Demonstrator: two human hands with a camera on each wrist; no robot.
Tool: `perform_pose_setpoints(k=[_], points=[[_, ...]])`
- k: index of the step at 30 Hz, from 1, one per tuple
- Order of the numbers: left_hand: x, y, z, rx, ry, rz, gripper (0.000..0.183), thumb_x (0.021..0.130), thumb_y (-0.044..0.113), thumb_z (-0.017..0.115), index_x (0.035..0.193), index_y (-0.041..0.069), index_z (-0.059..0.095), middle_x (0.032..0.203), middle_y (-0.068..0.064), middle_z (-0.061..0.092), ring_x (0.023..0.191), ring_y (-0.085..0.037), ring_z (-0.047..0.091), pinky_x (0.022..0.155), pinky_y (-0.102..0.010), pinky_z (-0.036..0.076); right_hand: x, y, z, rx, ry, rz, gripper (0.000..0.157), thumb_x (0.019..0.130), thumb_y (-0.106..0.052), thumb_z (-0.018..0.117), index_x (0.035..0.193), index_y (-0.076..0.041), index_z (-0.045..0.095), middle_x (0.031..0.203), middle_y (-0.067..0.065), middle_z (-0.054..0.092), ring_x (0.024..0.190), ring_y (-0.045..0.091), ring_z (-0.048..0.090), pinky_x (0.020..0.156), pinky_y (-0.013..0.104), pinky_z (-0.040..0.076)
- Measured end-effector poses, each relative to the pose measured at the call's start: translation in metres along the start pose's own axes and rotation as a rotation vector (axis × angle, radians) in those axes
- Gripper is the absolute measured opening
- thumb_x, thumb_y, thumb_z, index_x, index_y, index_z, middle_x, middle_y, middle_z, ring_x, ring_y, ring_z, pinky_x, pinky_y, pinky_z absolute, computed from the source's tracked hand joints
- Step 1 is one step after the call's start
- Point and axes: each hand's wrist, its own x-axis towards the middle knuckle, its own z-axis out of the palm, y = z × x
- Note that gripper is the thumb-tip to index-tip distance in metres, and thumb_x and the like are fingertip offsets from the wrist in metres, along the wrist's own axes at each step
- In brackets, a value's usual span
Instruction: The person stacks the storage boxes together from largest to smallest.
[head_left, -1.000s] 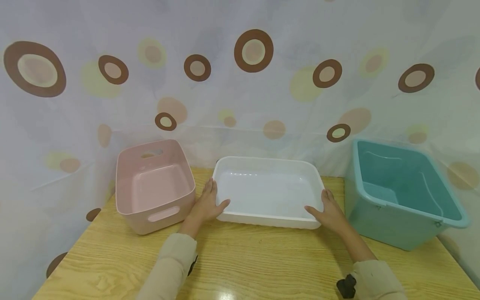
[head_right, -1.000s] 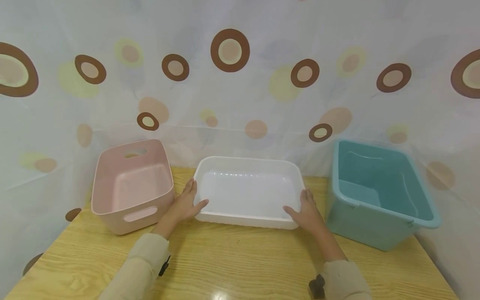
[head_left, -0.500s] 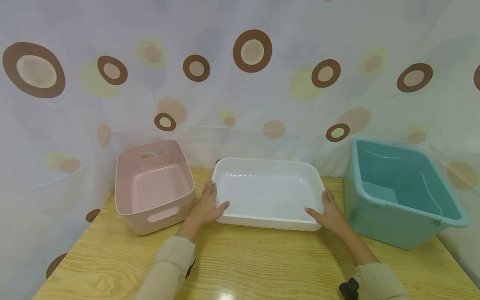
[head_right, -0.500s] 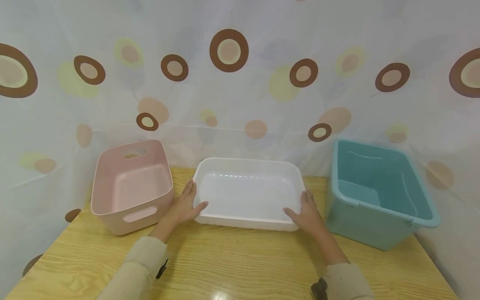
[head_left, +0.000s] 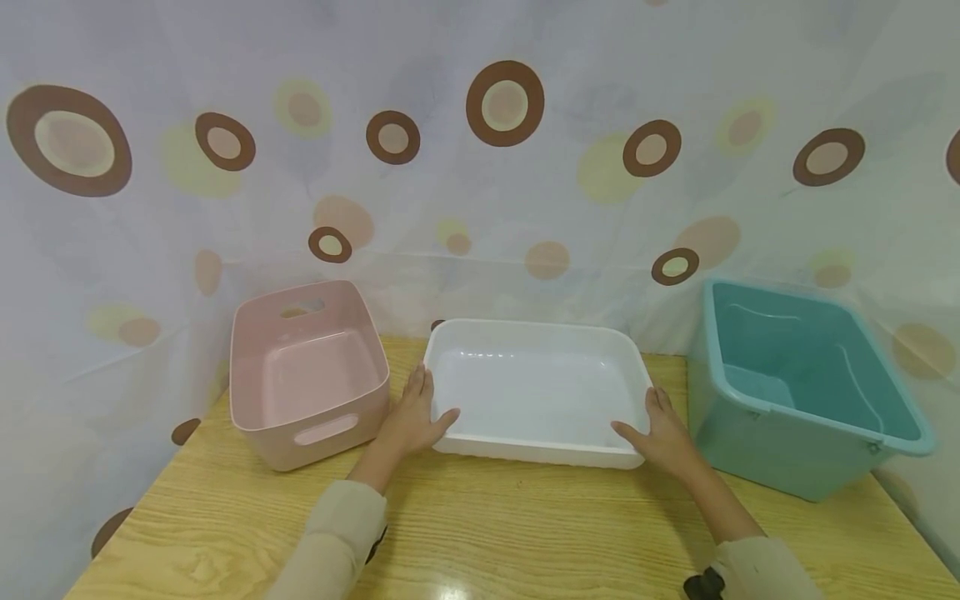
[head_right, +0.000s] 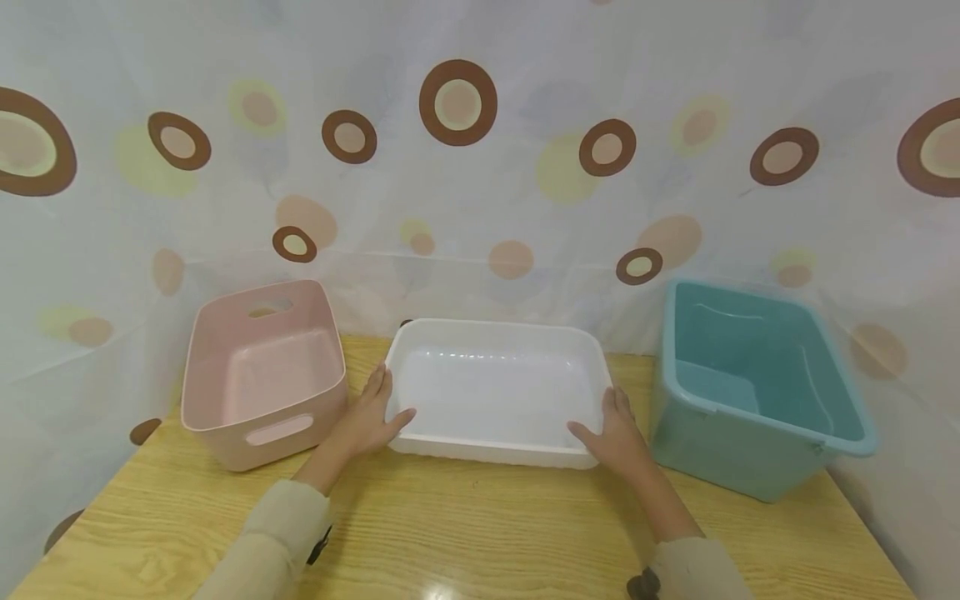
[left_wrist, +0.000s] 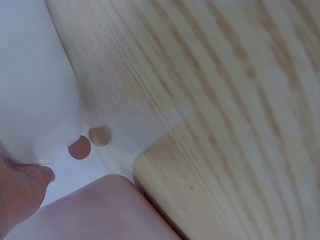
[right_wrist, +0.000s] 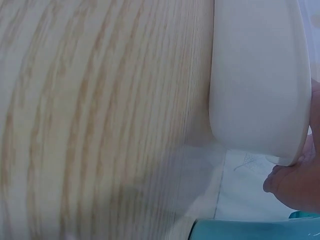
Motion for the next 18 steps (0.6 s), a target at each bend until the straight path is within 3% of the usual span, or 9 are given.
perform_pose_setpoints(k=[18], points=[[-0.0092,0.0016,0.0023,0.007,0.012,0.039,0.082,0.09,0.042,0.048,0.14,-0.013,0.014,0.15,-0.027,0.004,0.139,-0.042,0.008,0.111,-0.051,0.021,-0.0103,0.0027,0.002,-0.002,0.019,-0.018,0.095,0.086,-0.043,0.055,0.135,0.022,0.007,0.142,0.041,0.004,0.128,0.057,0.013,0.103,0.065,0.019]])
